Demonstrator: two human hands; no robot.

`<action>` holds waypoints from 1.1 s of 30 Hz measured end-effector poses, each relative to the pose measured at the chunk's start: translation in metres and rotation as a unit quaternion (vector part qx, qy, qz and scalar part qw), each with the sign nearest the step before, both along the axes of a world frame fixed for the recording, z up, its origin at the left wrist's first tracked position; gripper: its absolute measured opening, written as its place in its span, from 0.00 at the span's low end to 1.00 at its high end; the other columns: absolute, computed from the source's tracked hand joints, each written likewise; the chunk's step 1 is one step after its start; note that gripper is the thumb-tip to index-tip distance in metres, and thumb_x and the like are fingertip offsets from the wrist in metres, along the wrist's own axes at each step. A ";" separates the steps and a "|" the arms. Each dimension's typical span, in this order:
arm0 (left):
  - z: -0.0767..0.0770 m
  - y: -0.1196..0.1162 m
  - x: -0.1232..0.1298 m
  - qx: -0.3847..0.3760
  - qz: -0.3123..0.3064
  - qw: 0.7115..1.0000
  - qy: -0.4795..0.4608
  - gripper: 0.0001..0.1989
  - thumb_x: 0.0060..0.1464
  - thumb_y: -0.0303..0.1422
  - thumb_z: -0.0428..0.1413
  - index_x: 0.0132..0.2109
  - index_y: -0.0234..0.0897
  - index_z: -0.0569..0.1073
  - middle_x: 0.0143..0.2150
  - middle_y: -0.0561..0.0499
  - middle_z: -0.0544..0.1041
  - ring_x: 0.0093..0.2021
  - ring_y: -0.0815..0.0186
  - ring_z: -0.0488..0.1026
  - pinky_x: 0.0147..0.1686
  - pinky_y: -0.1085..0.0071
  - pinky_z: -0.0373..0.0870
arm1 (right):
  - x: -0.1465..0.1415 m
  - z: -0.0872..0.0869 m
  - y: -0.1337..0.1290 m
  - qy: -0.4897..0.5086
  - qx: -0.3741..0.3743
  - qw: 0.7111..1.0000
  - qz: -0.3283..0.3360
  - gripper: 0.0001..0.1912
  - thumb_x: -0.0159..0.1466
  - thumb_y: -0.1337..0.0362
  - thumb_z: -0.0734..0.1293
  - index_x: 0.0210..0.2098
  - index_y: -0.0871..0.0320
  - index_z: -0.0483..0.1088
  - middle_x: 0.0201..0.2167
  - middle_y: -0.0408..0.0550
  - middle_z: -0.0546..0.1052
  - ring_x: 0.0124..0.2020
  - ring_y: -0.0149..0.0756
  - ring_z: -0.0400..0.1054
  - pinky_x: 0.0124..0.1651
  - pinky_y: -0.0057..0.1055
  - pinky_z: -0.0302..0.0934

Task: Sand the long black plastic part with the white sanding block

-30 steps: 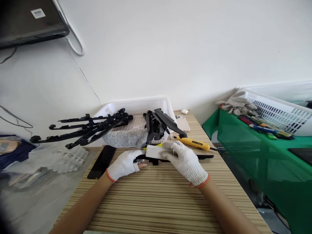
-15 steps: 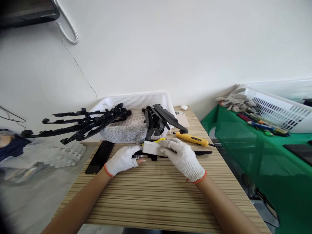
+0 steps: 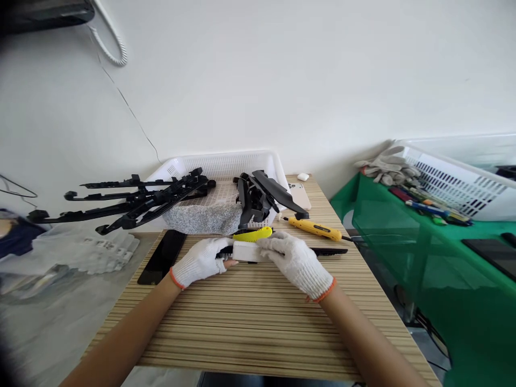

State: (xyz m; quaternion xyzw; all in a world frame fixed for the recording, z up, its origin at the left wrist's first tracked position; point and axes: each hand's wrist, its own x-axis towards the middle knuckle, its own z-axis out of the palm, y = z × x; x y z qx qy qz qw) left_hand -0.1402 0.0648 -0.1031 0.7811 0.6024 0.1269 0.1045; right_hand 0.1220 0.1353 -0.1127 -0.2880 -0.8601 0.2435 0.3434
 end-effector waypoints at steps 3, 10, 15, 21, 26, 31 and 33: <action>0.001 0.000 0.001 -0.004 0.001 1.000 0.002 0.23 0.54 0.46 0.60 0.55 0.43 0.74 0.46 0.48 0.82 0.43 0.57 0.80 0.40 0.67 0.73 | -0.001 0.000 -0.001 0.009 0.019 1.000 -0.015 0.13 0.67 0.63 0.65 0.46 0.51 0.79 0.45 0.49 0.79 0.44 0.39 0.76 0.48 0.34 0.73; 0.003 0.001 0.003 -0.004 0.005 1.000 0.007 0.23 0.55 0.46 0.60 0.55 0.41 0.75 0.46 0.48 0.82 0.43 0.57 0.80 0.41 0.67 0.73 | -0.001 0.002 -0.004 -0.001 -0.003 1.000 -0.006 0.12 0.66 0.63 0.65 0.45 0.50 0.79 0.44 0.48 0.79 0.45 0.39 0.76 0.49 0.35 0.72; 0.003 0.001 0.003 -0.001 0.003 1.000 0.009 0.23 0.56 0.47 0.59 0.55 0.41 0.75 0.45 0.48 0.82 0.43 0.58 0.80 0.40 0.68 0.73 | 0.000 0.005 -0.004 0.010 -0.017 1.000 -0.011 0.12 0.66 0.64 0.64 0.44 0.51 0.79 0.43 0.48 0.79 0.45 0.38 0.76 0.50 0.35 0.72; 0.002 0.002 0.003 0.001 0.002 1.000 0.014 0.21 0.58 0.46 0.57 0.55 0.43 0.75 0.44 0.48 0.82 0.41 0.59 0.79 0.39 0.68 0.72 | 0.000 0.005 -0.005 0.027 0.003 1.000 -0.015 0.13 0.67 0.64 0.62 0.43 0.51 0.79 0.44 0.49 0.78 0.45 0.38 0.75 0.50 0.36 0.71; 0.004 0.002 0.004 0.000 0.009 1.000 0.020 0.21 0.57 0.46 0.58 0.54 0.42 0.75 0.42 0.48 0.83 0.40 0.59 0.79 0.38 0.69 0.72 | -0.002 0.003 -0.006 0.045 0.021 0.999 -0.014 0.14 0.66 0.67 0.62 0.44 0.50 0.79 0.45 0.48 0.78 0.46 0.38 0.75 0.50 0.35 0.71; 0.007 0.001 0.005 -0.001 0.020 1.000 0.023 0.19 0.58 0.44 0.57 0.54 0.43 0.76 0.41 0.49 0.83 0.39 0.59 0.80 0.37 0.69 0.73 | -0.002 0.007 -0.005 0.091 0.028 0.995 0.005 0.14 0.67 0.68 0.62 0.43 0.51 0.79 0.43 0.48 0.78 0.45 0.37 0.74 0.50 0.35 0.71; 0.007 0.001 0.005 -0.001 0.022 0.999 0.023 0.18 0.58 0.43 0.57 0.53 0.43 0.76 0.41 0.49 0.83 0.39 0.59 0.80 0.37 0.69 0.73 | -0.002 0.007 -0.005 0.092 0.025 0.995 0.017 0.13 0.67 0.67 0.62 0.43 0.52 0.78 0.43 0.48 0.78 0.46 0.36 0.74 0.50 0.35 0.71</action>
